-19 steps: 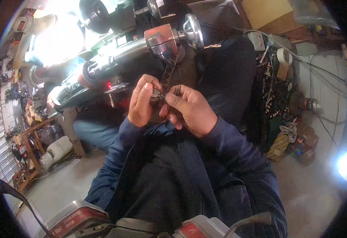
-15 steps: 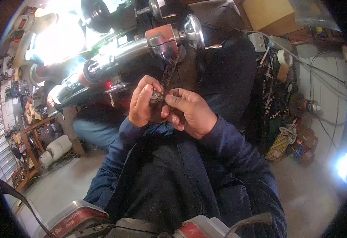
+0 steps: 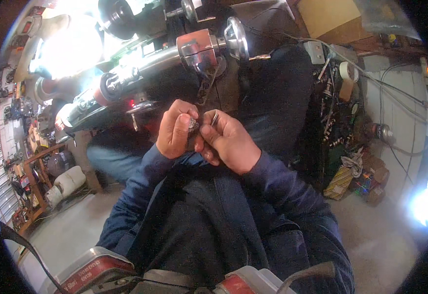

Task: The person manipulates a small metal mechanical component using a lathe machine, turning the machine controls and adjusting the piece by hand.

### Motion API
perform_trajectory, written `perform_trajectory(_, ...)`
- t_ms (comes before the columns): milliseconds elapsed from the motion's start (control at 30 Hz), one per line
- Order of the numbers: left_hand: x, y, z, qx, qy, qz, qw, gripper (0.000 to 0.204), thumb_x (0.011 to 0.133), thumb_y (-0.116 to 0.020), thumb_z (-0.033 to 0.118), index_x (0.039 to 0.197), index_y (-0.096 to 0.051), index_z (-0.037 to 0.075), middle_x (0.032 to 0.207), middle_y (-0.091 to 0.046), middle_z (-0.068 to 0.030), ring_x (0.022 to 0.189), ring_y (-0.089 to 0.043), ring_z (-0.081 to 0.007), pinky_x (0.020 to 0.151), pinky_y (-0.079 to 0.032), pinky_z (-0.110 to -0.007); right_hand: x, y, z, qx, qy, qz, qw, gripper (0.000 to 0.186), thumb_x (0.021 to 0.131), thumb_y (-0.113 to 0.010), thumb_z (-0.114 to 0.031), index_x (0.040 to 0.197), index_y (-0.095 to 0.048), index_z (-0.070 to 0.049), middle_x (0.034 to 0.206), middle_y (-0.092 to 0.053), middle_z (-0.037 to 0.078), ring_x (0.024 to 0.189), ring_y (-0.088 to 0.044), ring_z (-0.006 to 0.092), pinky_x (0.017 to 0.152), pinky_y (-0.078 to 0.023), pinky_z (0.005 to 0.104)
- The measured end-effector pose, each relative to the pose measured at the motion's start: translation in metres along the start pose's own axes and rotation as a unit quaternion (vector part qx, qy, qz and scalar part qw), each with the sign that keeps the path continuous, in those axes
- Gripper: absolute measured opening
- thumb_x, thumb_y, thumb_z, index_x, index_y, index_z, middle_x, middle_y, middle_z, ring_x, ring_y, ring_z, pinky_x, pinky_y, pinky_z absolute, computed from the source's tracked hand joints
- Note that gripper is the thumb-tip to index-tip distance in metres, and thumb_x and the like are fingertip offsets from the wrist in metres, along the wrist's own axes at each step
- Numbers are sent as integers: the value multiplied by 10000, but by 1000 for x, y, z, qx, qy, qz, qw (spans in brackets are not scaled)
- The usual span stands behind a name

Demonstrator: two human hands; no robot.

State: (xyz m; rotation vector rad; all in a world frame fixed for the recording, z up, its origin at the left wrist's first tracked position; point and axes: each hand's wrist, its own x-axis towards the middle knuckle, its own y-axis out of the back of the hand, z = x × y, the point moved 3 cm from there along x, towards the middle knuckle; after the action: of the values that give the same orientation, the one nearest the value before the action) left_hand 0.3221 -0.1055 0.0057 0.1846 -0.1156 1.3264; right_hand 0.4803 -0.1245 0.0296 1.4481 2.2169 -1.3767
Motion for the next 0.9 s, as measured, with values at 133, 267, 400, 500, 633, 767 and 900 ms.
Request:
perform_trajectory(133, -12, -10, -15, 15, 57, 50, 997, 177, 1047, -489, 176, 1000, -556, 19, 769, -593, -102, 654, -542, -180, 628, -453, -316, 8, 11, 20, -71, 68, 56, 994, 78, 1012, -513, -29, 1040, -453, -70, 779, -582, 61, 640, -527, 110, 561, -441, 261)
perform_trajectory(267, -18, -23, -15, 62, 103, 42, 992, 158, 1043, -521, 174, 1027, -556, 21, 786, -583, -80, 683, -516, -134, 642, -451, -306, 18, 22, 33, -299, 239, 139, 913, 213, 908, -435, 137, 973, -462, -63, 800, -493, 27, 700, -482, 116, 621, -441, 285)
perform_trajectory(400, -42, -37, -50, -86, 258, 105, 956, 190, 1056, -485, 214, 1018, -574, 51, 847, -573, -13, 742, -528, -114, 682, -446, -281, 19, 32, 29, -548, 287, 58, 784, 226, 895, -556, -44, 1120, -551, -58, 913, -641, 157, 890, -669, 352, 725, -545, 425)
perform_trajectory(500, -43, -44, -51, -360, 428, 165, 813, 182, 1046, -471, 240, 976, -578, 112, 832, -545, 17, 750, -536, -94, 650, -435, -270, 17, 23, 24, -738, 355, 0, 574, 267, 887, -538, -160, 1141, -563, -82, 843, -581, 114, 826, -656, 297, 737, -544, 458)
perform_trajectory(633, -34, -27, -48, -142, 275, 134, 941, 160, 1036, -470, 238, 979, -534, 103, 837, -534, 18, 719, -524, -81, 602, -429, -249, 14, 20, 8, -615, 354, -5, 704, 148, 931, -555, -65, 1079, -550, -74, 941, -608, 119, 859, -644, 271, 722, -525, 391)
perform_trajectory(767, -35, -27, -46, -166, 202, 148, 954, 216, 1067, -415, 272, 1003, -511, 88, 821, -518, -1, 688, -500, -78, 608, -441, -264, 15, 28, 14, -363, 177, 31, 914, 129, 1026, -539, -118, 1118, -540, -27, 984, -654, 151, 842, -676, 234, 714, -522, 397)
perform_trajectory(900, -26, -28, -35, -166, 226, 161, 946, 226, 1068, -409, 261, 988, -518, 81, 810, -509, -6, 668, -485, -71, 584, -410, -231, 17, 36, 16, -258, 193, 52, 945, 193, 1045, -532, -157, 1150, -533, 5, 963, -686, 122, 884, -682, 173, 761, -545, 340)
